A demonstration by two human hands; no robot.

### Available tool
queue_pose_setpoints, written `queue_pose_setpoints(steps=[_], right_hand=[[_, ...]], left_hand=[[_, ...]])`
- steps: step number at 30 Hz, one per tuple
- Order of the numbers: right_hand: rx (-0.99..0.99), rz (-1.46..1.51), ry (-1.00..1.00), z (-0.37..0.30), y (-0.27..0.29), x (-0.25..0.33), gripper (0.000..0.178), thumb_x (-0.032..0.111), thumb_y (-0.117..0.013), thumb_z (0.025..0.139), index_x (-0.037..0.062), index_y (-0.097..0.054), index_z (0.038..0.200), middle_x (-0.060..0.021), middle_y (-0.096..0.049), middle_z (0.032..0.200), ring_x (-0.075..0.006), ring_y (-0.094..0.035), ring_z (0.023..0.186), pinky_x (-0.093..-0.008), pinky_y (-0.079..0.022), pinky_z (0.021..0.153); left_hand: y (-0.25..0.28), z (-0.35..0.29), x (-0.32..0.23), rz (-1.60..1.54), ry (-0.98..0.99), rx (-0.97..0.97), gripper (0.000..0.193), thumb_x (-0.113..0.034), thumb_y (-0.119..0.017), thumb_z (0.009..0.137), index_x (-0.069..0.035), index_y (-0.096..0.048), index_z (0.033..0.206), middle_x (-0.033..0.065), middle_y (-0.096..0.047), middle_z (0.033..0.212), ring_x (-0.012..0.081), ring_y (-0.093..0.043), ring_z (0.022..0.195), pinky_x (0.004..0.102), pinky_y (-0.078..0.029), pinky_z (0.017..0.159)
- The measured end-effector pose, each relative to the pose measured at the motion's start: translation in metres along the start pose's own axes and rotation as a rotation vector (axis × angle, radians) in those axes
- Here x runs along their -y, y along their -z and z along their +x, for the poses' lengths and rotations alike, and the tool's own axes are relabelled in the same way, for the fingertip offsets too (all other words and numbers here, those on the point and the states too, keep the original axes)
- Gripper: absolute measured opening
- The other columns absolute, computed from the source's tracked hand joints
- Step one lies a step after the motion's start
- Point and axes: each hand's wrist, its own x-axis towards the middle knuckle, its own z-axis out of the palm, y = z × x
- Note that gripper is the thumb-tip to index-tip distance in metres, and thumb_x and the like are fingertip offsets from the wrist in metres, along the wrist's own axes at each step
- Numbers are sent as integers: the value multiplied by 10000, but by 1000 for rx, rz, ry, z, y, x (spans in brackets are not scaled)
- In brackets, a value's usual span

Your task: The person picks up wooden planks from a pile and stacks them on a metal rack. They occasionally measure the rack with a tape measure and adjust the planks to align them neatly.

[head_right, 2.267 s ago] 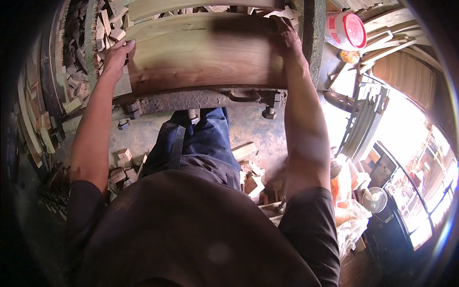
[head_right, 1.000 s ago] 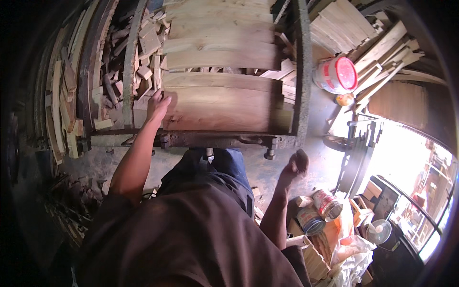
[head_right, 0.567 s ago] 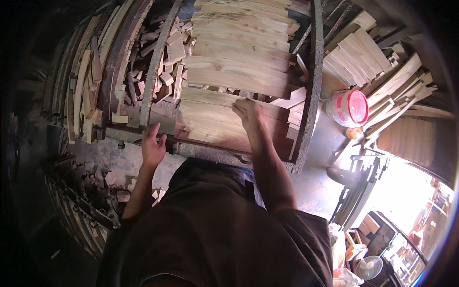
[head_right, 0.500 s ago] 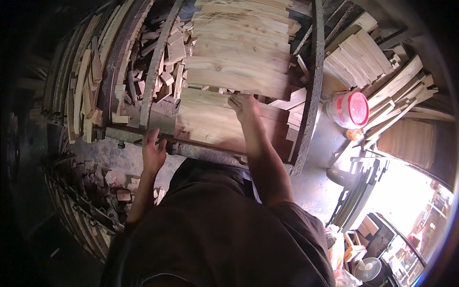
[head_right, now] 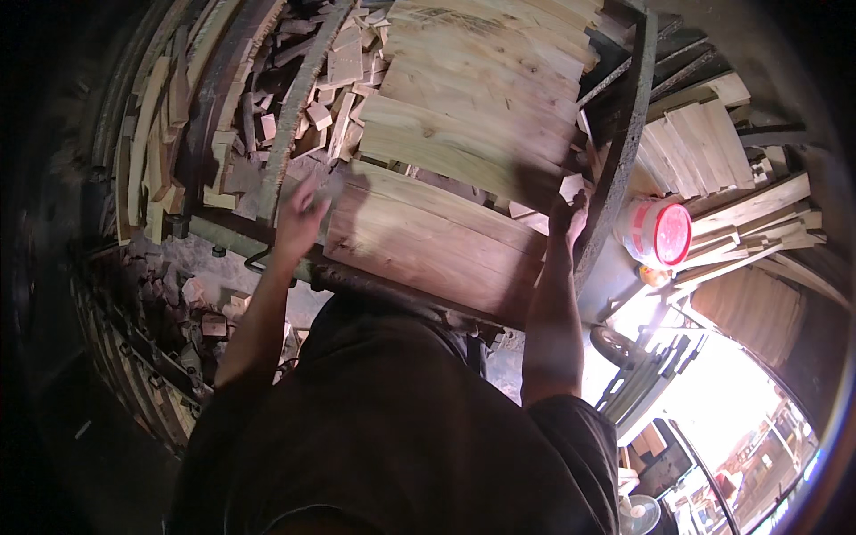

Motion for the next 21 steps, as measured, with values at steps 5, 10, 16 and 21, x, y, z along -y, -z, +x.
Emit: queue_pose_setpoints(steps=[5,10,16,21], right_hand=[[126,300,83,10,-8,-37,520,357,-570,892,11,-558,1279,-171,-585,1276,-288,-565,1153,-386,-440,992],[283,377,-46,15,-33,-61,490,304,-561,907,-1,-554,1290,-170,-573,1296,-274,-556,1167,-374,-437,1003],[308,395,-127,28,-44,-94,456,241,-549,926,-15,-549,1304,-169,-558,1319,-257,-546,1184,-359,-432,1017],[349,434,-133,47,-44,-123,431,188,-539,941,-26,-544,1315,-168,-546,1338,-243,-538,1198,-346,-429,1028]], left_hand=[[-51,115,-29,-9,359,288,466,-313,-661,884,-1,-606,1226,115,-640,1166,205,-580,1039,334,-453,925],[-101,166,-12,40,178,-3,570,-287,-653,802,-46,-511,1299,220,-615,1240,350,-582,1190,414,-473,973],[-93,153,-26,-228,280,-40,610,-167,-644,769,-40,-490,1345,239,-668,1124,373,-651,1058,411,-519,895],[-36,146,-16,-10,220,-91,779,-213,-687,783,12,-352,1449,280,-476,1373,358,-476,1291,392,-365,1093]])
